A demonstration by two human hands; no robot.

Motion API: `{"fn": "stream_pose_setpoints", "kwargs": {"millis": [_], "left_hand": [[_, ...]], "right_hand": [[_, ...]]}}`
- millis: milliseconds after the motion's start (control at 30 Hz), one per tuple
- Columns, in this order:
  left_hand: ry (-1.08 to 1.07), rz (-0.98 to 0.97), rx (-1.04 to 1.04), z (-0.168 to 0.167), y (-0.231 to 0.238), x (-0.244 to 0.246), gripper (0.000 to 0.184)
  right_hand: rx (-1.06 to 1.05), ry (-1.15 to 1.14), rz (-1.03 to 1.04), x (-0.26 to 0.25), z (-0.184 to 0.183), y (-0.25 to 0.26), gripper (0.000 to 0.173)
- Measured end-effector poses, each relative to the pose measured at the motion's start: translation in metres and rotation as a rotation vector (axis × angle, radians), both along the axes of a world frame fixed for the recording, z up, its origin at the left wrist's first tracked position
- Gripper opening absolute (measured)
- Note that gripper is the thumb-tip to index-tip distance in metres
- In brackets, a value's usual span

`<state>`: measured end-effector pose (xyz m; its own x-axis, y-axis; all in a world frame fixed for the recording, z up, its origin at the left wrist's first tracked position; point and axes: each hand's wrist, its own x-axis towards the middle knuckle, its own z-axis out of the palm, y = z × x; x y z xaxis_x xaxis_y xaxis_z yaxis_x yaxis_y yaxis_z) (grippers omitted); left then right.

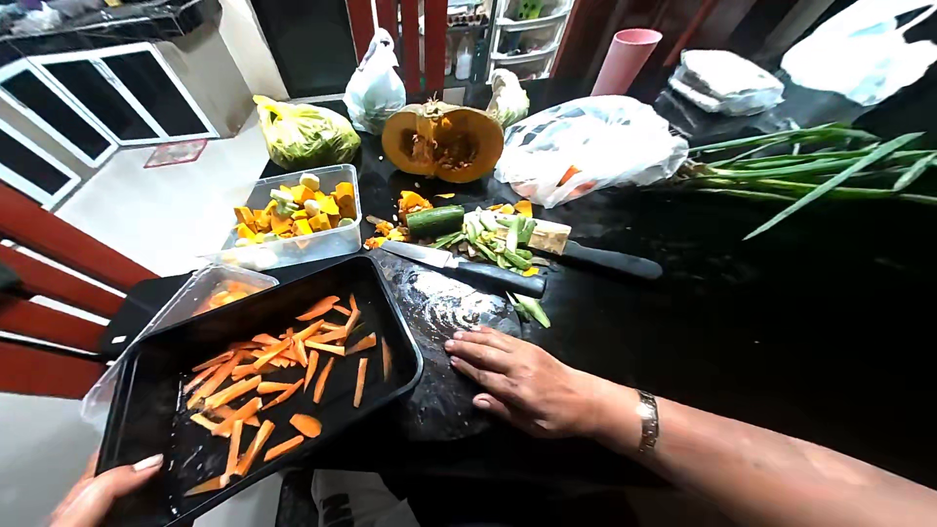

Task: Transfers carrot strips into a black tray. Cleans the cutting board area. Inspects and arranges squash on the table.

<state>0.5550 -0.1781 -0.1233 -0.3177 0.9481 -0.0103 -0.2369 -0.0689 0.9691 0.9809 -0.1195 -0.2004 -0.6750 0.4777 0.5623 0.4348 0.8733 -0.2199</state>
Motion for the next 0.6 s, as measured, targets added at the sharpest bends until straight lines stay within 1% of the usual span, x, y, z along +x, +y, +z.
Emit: {"fn": "stream_pose_setpoints", "kwargs": {"millis": [100, 200, 333, 433, 533, 600], "left_hand": [[-0.037, -0.026, 0.011, 0.005, -0.001, 0.008, 0.023], [-0.076, -0.042, -0.006, 0.007, -0.003, 0.016, 0.02], [-0.104, -0.01, -0.028, 0.005, -0.005, 0.022, 0.019], [-0.124, 0.025, -0.059, 0.005, -0.006, 0.026, 0.021], [-0.096, 0.023, -0.062, 0.007, -0.008, 0.029, 0.024], [-0.081, 0.011, -0.054, 0.011, -0.008, 0.033, 0.025]], "right_hand": [[0.158, 0.144, -0.015, 0.0, -0.011, 0.002, 0.039], [0.19, 0.151, -0.003, -0.003, -0.009, 0.007, 0.031], [0.284, 0.152, 0.075, -0.003, -0.006, 0.013, 0.044], [0.36, 0.138, 0.09, -0.003, -0.003, 0.017, 0.051], [0.331, 0.167, 0.079, -0.004, 0.003, 0.019, 0.052], [0.247, 0.295, 0.046, -0.008, 0.022, 0.019, 0.049]]}}
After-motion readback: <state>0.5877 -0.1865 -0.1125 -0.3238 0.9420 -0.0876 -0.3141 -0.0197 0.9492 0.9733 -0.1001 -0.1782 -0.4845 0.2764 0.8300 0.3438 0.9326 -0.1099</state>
